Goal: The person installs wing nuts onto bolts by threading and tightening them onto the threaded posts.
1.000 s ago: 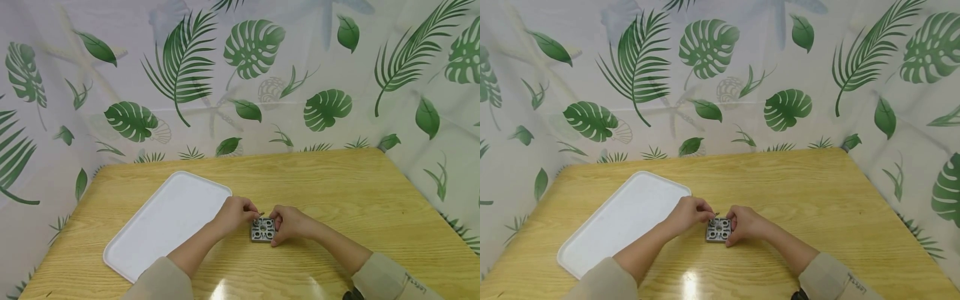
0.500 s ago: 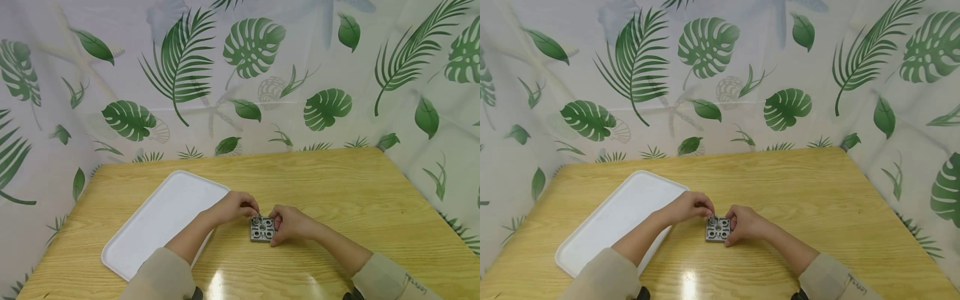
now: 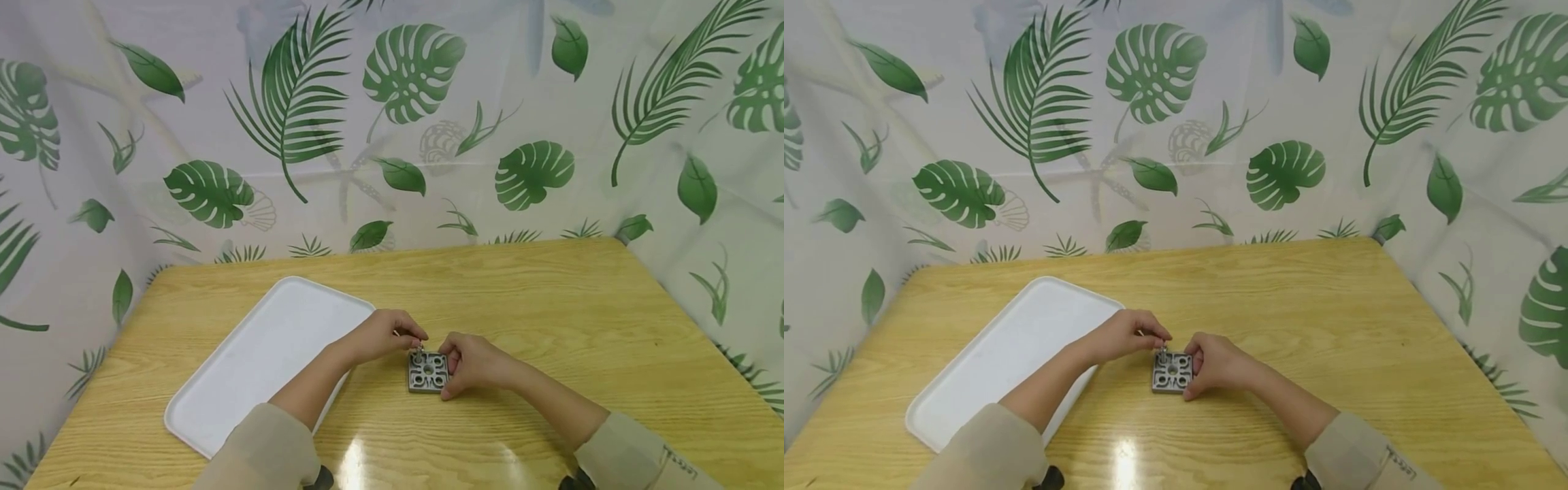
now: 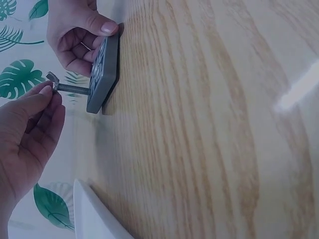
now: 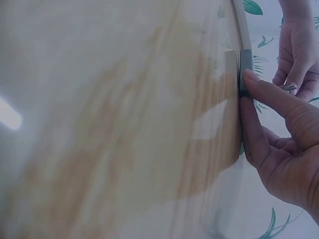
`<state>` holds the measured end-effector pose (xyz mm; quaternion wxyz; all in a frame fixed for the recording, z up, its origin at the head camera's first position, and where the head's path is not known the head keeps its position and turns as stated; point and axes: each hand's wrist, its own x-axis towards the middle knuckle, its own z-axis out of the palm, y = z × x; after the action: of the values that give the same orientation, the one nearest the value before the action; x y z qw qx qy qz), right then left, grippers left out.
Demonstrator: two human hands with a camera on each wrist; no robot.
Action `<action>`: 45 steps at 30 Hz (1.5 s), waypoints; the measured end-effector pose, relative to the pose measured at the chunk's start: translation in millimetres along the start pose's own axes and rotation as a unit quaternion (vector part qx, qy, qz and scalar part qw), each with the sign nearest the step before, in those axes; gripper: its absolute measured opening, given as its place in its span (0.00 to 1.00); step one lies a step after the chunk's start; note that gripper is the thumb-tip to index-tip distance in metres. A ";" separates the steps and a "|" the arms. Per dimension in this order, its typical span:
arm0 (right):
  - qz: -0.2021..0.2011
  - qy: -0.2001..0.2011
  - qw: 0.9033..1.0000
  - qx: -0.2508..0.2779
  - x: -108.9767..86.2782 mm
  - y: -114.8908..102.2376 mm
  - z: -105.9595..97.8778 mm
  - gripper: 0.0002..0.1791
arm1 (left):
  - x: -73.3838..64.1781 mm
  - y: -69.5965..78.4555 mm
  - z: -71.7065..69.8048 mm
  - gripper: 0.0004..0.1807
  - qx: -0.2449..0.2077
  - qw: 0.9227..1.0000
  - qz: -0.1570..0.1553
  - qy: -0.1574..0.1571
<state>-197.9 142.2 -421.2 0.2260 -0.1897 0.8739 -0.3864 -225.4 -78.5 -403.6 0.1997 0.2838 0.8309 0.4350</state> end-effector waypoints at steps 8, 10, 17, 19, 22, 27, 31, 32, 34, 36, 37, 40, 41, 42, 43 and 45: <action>-0.003 0.001 1.000 -0.003 2.2 3.8 0.3 0.32 | -0.4 -2.9 3.5 0.11 -0.012 1.000 0.009 0.024; -0.002 0.002 1.000 -0.001 2.6 4.3 0.0 0.32 | -1.1 -4.4 4.4 0.11 -0.018 0.999 0.012 0.028; -0.002 0.003 1.000 0.007 2.9 4.2 -0.4 0.32 | -5.7 -10.2 8.9 0.13 -0.033 0.998 0.025 0.041; -0.003 0.004 1.000 0.007 2.7 4.2 -0.3 0.33 | -6.9 -11.9 11.1 0.16 -0.043 0.998 0.034 0.042; -0.001 0.003 1.000 0.004 2.7 5.2 -0.6 0.33 | -7.9 -14.3 15.6 0.19 -0.066 0.996 0.040 0.049; 0.006 -0.002 1.000 0.002 3.1 7.3 -0.1 0.33 | -8.2 -15.5 23.7 0.22 -0.075 0.993 0.041 0.083; 0.009 -0.004 1.000 0.003 3.5 8.4 0.6 0.33 | -8.4 -15.9 26.2 0.21 -0.073 0.992 0.032 0.096; 0.008 -0.004 1.000 0.004 3.6 8.5 0.7 0.33 | -8.2 -16.4 26.0 0.20 -0.076 0.992 0.030 0.092; 0.005 -0.004 1.000 0.006 3.7 8.7 1.2 0.34 | -7.7 -17.2 24.2 0.20 -0.087 0.993 0.024 0.077; 0.003 -0.003 1.000 0.005 3.8 9.0 1.5 0.33 | -7.1 -17.7 20.6 0.21 -0.104 0.993 0.016 0.053; 0.001 -0.002 1.000 0.004 3.9 9.0 1.7 0.33 | -6.4 -18.2 18.3 0.21 -0.117 0.992 0.008 0.038; -0.009 0.001 1.000 0.002 3.5 8.1 1.9 0.33 | -3.3 -19.5 11.7 0.20 -0.153 0.988 -0.011 -0.005; -0.011 0.001 1.000 0.004 3.1 7.7 1.4 0.33 | -1.9 -19.7 9.8 0.20 -0.164 0.986 -0.019 -0.019; -0.013 0.001 1.000 0.005 2.7 7.6 1.2 0.33 | -0.6 -20.2 8.3 0.20 -0.174 0.984 -0.025 -0.032; -0.014 0.001 1.000 0.008 2.4 7.6 1.0 0.33 | 0.6 -20.6 7.2 0.20 -0.180 0.982 -0.030 -0.042; -0.016 0.001 1.000 0.012 1.5 7.2 0.6 0.33 | 2.6 -21.9 5.9 0.20 -0.187 0.980 -0.034 -0.058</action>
<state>-200.0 145.6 -427.4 0.2214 -0.2006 0.8660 -0.4009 -230.5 -83.4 -425.4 0.3112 0.2382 0.7312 0.5583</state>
